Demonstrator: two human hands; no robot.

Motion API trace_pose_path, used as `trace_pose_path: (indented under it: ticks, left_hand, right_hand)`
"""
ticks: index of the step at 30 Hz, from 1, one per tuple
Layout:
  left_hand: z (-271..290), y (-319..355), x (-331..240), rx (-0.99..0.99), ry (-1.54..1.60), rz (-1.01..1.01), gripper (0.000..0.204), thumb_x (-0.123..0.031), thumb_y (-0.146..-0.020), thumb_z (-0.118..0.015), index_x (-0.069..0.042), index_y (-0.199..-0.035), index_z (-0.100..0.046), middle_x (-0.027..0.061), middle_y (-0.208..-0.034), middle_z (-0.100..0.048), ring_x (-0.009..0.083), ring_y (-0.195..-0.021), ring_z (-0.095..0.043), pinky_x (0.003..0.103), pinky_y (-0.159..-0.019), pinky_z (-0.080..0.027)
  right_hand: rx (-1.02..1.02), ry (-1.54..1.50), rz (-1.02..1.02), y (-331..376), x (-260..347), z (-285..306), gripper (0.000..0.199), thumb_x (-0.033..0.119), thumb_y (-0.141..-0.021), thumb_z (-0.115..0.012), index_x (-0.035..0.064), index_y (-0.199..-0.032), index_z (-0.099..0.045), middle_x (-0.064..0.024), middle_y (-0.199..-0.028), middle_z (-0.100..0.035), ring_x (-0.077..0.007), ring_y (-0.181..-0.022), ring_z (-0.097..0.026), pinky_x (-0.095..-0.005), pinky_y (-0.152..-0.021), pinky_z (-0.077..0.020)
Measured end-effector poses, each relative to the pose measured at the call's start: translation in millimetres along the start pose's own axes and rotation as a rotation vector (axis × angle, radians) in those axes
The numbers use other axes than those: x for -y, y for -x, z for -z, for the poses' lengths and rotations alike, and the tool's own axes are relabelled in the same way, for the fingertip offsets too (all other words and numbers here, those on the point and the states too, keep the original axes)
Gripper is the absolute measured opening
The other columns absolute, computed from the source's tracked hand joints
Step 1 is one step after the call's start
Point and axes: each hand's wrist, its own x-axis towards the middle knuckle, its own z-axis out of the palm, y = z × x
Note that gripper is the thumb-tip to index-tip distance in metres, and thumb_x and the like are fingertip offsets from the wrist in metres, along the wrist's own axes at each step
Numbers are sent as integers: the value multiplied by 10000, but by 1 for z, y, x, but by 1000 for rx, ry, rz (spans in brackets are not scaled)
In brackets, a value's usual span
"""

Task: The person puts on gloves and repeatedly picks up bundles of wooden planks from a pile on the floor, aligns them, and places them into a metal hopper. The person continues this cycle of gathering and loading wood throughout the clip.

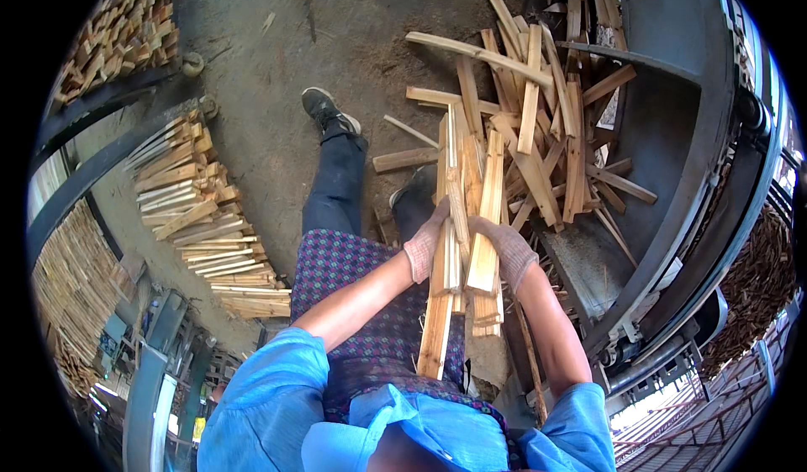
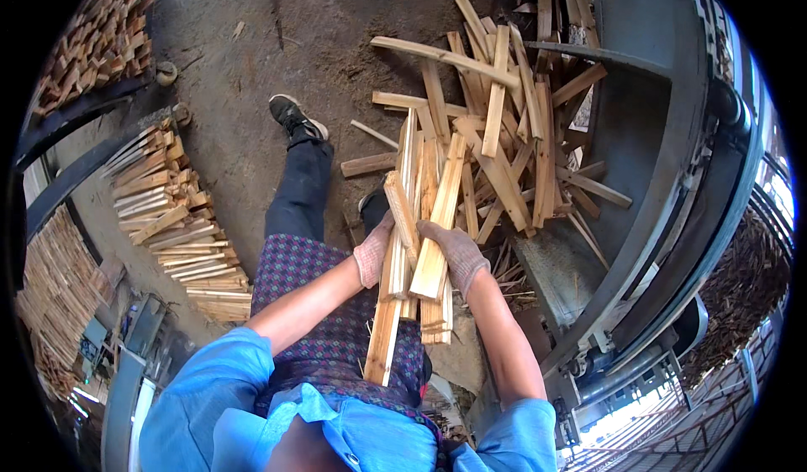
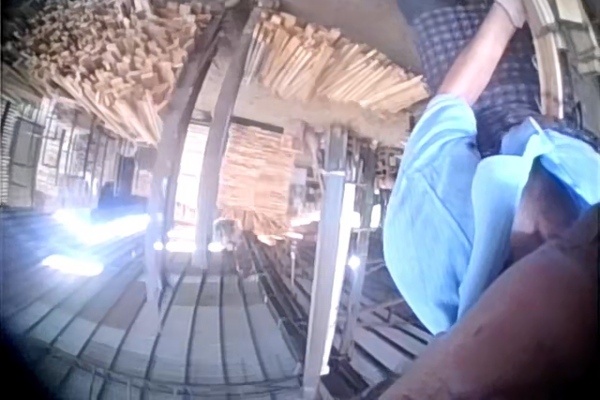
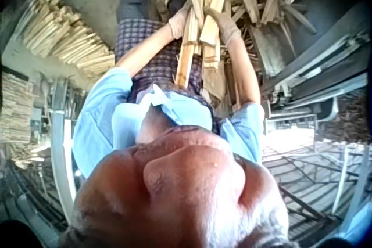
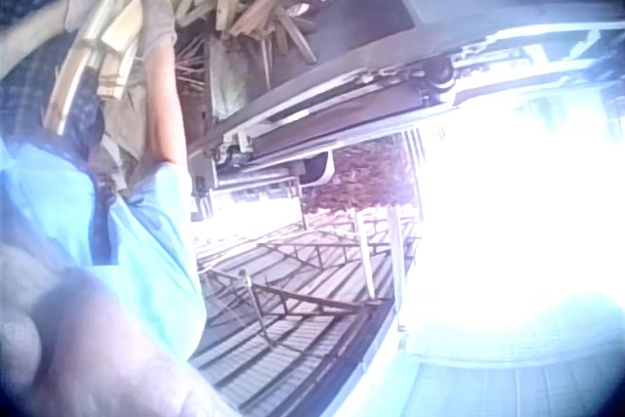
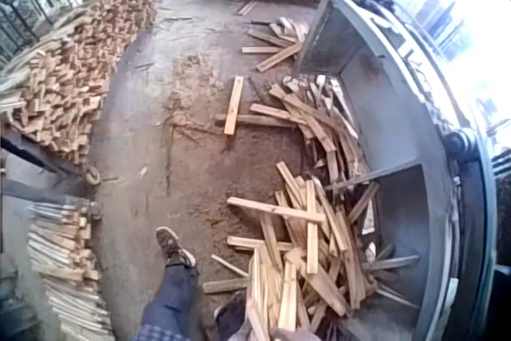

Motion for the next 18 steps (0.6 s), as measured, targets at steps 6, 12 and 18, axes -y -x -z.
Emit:
trace_pose_path:
  ticks: [6,12,18]
  left_hand:
    - [9,35,1,73,7,42,863,-706,-970,-495,5,-1458,-468,197,-1298,-643,300,-1066,-704,417,-962,-581]
    - [58,71,-28,15,-3,-246,560,-442,-1066,-449,11,-1390,-506,195,-1276,-645,281,-1140,-673,423,-1010,-560]
    - [87,180,-64,-70,233,-429,364,-245,-1085,-425,-9,-1332,-552,150,-1235,-668,279,-1106,-666,420,-1000,-545]
  right_hand:
    - [116,51,132,10,-24,-11,530,330,-883,-751,-111,-1158,-645,-142,-926,-716,-224,-725,-694,-334,-685,-568]
    - [143,206,230,17,-5,-89,581,338,-864,-775,-122,-1186,-626,-138,-945,-724,-203,-761,-705,-309,-670,-564]
    - [183,642,346,48,21,-218,581,323,-831,-809,-131,-1150,-639,-147,-952,-733,-206,-786,-710,-328,-717,-578]
